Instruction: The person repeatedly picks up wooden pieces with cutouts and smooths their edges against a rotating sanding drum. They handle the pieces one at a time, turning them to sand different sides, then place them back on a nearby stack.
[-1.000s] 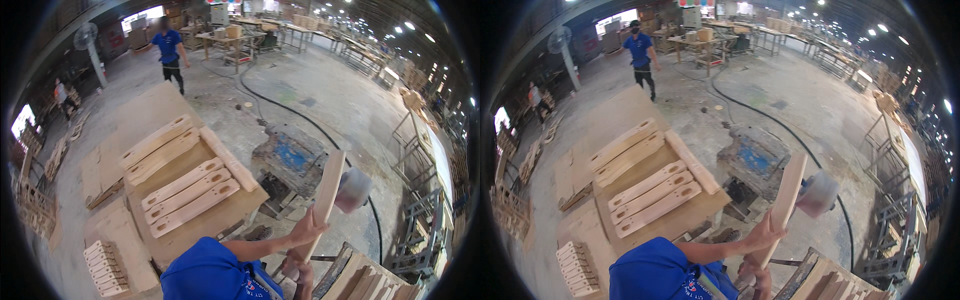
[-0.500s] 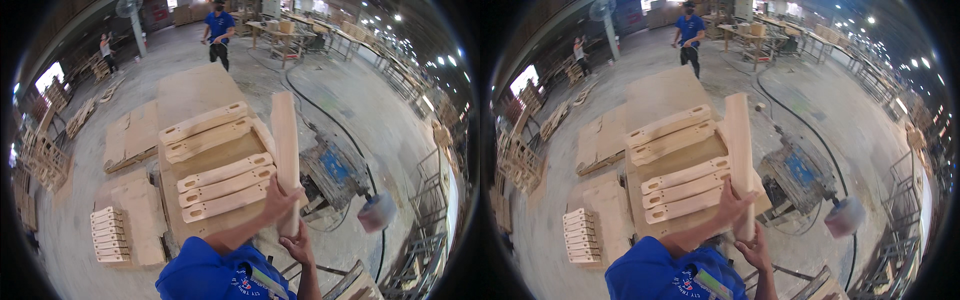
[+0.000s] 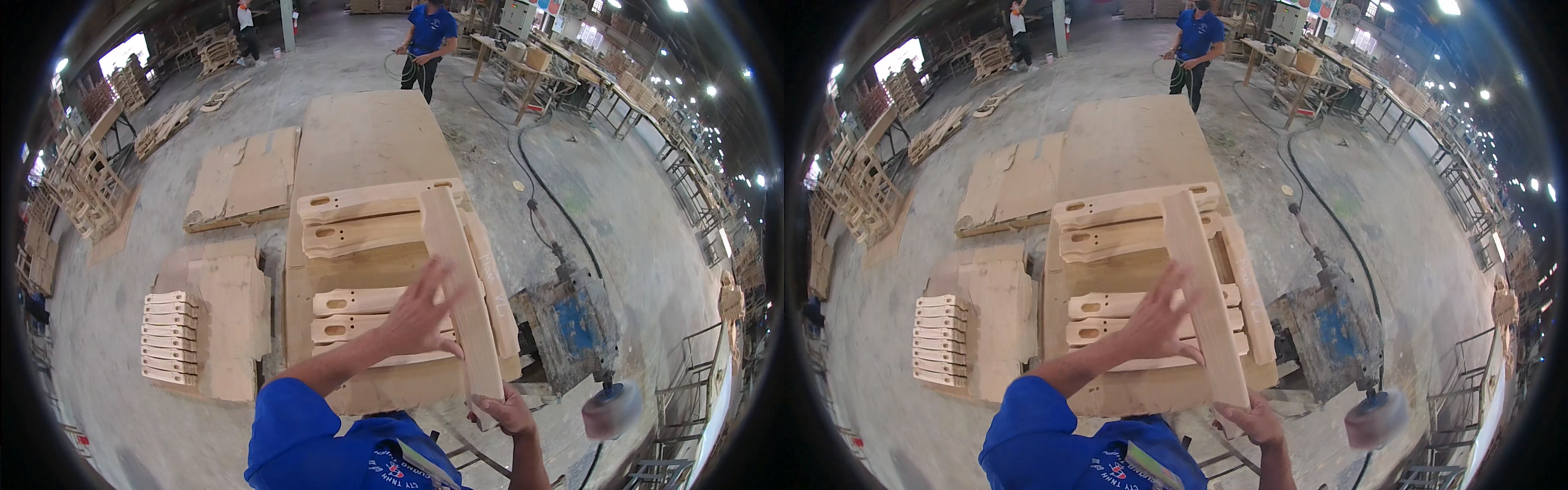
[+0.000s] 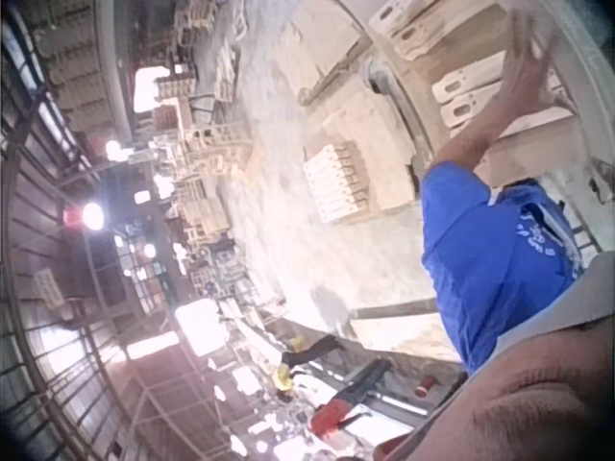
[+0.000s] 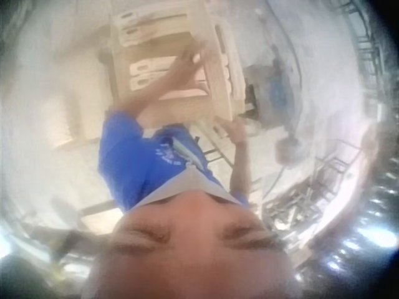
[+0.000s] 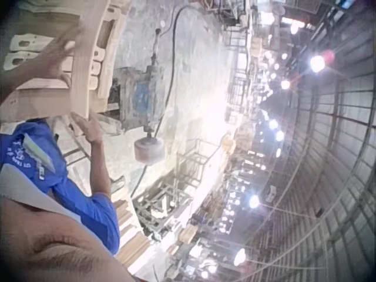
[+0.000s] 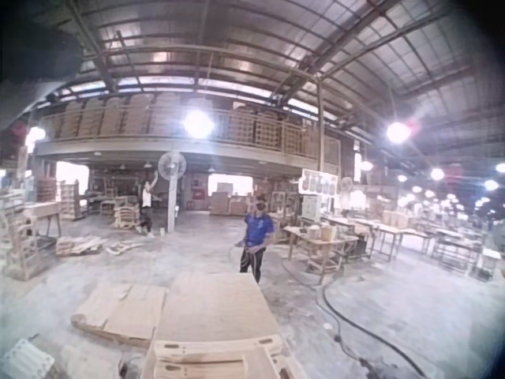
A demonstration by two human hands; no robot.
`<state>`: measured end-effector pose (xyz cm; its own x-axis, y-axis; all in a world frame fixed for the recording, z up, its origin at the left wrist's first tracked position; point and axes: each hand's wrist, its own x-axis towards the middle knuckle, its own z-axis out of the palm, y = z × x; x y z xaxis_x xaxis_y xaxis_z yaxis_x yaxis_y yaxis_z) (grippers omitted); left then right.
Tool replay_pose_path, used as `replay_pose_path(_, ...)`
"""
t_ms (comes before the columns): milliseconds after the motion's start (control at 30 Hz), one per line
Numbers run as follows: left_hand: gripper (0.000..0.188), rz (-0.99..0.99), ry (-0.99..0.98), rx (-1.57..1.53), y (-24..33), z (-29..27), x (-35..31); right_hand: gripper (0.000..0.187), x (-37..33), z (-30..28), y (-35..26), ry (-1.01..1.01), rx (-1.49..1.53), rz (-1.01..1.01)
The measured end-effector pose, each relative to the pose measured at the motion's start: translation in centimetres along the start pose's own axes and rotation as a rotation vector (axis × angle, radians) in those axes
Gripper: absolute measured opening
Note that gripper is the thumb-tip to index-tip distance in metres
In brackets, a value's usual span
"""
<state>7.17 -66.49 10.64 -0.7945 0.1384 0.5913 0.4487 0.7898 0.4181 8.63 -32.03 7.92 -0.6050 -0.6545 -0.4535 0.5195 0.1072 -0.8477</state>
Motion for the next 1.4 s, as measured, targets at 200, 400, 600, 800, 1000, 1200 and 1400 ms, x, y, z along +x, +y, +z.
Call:
replay_pose_path(200,0.086,-0.637,0.035,-1.542,-0.3,4.6,-0.2,0.055,3.0,1.9,1.7,-0.16,0.357,-0.026)
replay_pose_path(400,0.061,-0.847,0.088,-1.662,-0.8,7.0,3.9,0.07,6.8,4.9,2.8,-0.083,0.323,0.004)
replay_pose_path(600,0.085,-0.679,-0.22,-0.093,-14.2,1.9,3.8,0.069,3.0,0.1,5.7,0.254,0.006,0.082)
replay_pose_path(800,0.085,-0.459,-0.285,0.344,-23.2,-0.2,3.5,0.06,-1.0,-2.8,9.8,0.448,0.046,0.199)
replay_pose_path(1000,0.083,-0.378,-0.356,0.416,-25.1,1.3,4.4,0.062,-0.4,-2.2,12.0,0.488,0.062,0.168)
replay_pose_path(1200,0.081,-0.356,-0.315,0.51,-25.8,1.7,3.5,0.061,-0.7,-0.7,13.7,0.473,-0.133,0.245)
replay_pose_path(1400,0.072,-0.215,-0.315,0.557,-24.6,2.4,6.2,0.062,-2.8,1.1,17.0,0.536,-0.396,0.205)
